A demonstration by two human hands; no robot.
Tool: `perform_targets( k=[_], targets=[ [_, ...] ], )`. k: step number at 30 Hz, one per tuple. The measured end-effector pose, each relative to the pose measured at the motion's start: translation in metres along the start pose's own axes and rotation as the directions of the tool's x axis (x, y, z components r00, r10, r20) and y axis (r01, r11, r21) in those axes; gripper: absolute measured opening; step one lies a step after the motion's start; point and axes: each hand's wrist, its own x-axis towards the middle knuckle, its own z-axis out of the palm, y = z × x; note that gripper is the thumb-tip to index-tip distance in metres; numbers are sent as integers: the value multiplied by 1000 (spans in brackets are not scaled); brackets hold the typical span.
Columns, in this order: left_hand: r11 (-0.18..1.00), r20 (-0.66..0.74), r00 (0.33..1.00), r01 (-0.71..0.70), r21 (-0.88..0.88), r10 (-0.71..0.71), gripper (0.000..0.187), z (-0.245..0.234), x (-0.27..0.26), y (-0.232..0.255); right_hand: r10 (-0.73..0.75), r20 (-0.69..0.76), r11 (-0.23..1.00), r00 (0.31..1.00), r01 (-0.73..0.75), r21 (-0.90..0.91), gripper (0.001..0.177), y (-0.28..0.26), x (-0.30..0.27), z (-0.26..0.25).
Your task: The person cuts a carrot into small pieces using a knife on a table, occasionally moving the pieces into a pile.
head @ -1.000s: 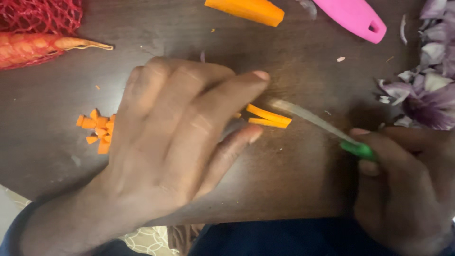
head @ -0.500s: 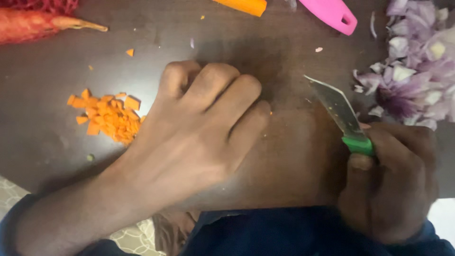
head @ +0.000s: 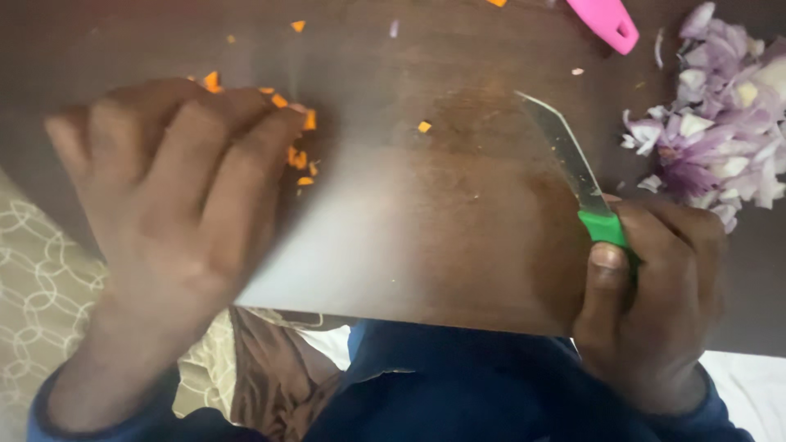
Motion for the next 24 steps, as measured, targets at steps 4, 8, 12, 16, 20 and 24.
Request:
perform_targets(
  k=[4,8,12,16,20,24],
  targets=[
    [993,35,994,102,54,-104,20,-13,-26,-2,-7,-2,1000,1000,7,-25,13,0,-2,1],
    [982,-7,983,180,-63,-181,15,-13,-42,9,-3,-1,1000,1000,3,-6,16,-1,-4,3],
    [973,-107,974,185,-141,-200,17,3,-42,22,-21,40,1000,999,22,-22,19,2,-6,2],
    [945,-18,963,260,-199,-269,19,-7,-38,35,-27,62,997,998,31,-75,22,2,-10,3],
    [920,11,950,306,-247,-313,19,-10,-31,36,-15,67,996,998,21,-91,24,4,-11,3],
    [885,39,928,365,-288,-370,16,-9,-28,37,-11,79,993,997,20,-116,23,6,-9,4]
  ],
)
